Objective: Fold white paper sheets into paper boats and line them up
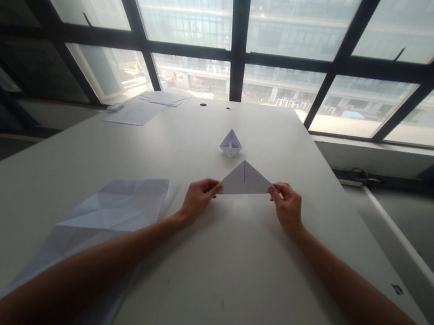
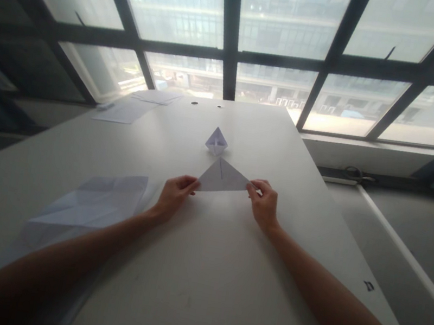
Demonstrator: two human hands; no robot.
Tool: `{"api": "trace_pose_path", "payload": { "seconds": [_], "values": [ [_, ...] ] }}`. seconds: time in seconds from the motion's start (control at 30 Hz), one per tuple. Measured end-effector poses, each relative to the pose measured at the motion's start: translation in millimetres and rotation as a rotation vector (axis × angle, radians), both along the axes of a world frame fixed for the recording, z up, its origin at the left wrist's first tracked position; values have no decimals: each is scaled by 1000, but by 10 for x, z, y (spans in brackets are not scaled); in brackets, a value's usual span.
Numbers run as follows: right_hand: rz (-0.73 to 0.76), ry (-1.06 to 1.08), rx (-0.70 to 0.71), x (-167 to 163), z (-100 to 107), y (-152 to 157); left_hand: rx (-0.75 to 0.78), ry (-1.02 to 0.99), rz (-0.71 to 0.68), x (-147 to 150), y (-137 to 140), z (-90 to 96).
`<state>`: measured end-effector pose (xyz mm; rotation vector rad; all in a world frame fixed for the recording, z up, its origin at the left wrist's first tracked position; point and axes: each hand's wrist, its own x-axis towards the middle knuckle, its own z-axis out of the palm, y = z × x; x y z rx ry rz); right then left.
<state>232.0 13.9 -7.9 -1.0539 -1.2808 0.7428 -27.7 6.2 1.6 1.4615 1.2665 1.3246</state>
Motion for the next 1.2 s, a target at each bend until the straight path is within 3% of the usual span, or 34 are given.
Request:
{"api": "trace_pose_path", "payload": {
  "seconds": [0.27,0.47,0.67,0.93,1.03,1.2],
  "values": [
    [-20,59,-63,22,-5,1,2,70,-37,25,-29,84],
    [-44,45,-23,24,3,-1,21,218,-79,27,-51,74],
    [-115,-273,-73,122,-24,52,128,566,-262,77,-130,59],
    [-207,-857,-46,150,-42,22,333,993,-344,71,-189,63],
    [-264,-1000,-6,152,-19,0,406,1076,-347,48,-195,87],
    [-190,-1123,-5,81,37,-108,477,1120,-570,31,-189,119]
  ]
}}
